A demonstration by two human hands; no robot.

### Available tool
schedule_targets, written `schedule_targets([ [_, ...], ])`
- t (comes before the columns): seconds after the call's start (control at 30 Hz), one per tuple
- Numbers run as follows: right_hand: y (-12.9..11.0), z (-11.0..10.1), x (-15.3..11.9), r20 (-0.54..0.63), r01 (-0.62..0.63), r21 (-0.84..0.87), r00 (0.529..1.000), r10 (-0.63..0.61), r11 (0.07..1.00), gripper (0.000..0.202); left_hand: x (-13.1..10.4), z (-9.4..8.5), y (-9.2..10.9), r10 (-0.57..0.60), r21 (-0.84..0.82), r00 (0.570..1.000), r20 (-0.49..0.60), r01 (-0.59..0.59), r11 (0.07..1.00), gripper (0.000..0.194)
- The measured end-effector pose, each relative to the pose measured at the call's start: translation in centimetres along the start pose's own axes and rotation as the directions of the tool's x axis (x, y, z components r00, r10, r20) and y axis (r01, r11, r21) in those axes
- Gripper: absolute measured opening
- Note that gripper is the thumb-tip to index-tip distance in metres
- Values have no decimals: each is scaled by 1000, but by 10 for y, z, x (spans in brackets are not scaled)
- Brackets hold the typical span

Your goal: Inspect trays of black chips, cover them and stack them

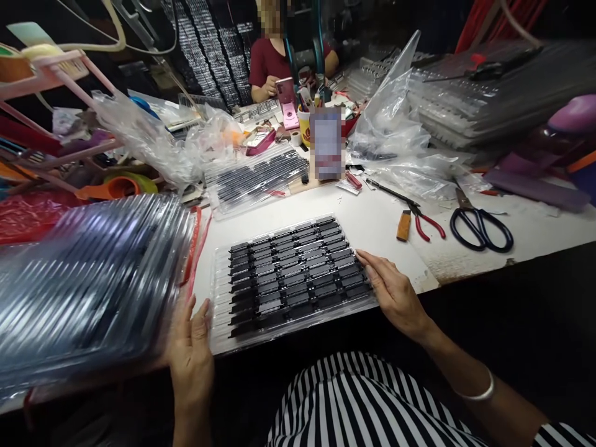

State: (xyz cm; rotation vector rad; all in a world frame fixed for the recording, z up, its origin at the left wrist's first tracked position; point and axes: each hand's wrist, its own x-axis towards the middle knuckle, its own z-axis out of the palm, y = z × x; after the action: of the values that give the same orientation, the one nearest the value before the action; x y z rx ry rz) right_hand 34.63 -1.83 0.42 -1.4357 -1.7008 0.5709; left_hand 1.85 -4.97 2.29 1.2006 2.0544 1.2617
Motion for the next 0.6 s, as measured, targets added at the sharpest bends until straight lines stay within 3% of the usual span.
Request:
schedule_targets([
  [0.1,-8,-5,-16,19,-38,5,999,38,999,36,-10,-10,0,-177,-120,984,6,177,977,59],
  [0.2,-11,-15,-34,25,-118,32,993,117,993,33,-24,-22,4,-275,-132,961,41,278,952,58],
  [0.33,-7,-29,-50,36,-259,40,966,258,965,33,-35,-40,0,-308,-89,949,71,313,945,59],
  [0.43,-2,-37,-58,4,-338,4,941,338,941,38,-34,-55,-16,-308,-38,951,-34,307,951,60],
  [0.5,1,-40,-61,19,-330,-30,944,330,944,39,-32,-62,-27,-360,-34,931,-52,359,933,65],
  [0.6,2,-39,-55,48,-209,-57,976,211,976,35,-30,-65,-34,-459,-49,884,84,464,885,76],
])
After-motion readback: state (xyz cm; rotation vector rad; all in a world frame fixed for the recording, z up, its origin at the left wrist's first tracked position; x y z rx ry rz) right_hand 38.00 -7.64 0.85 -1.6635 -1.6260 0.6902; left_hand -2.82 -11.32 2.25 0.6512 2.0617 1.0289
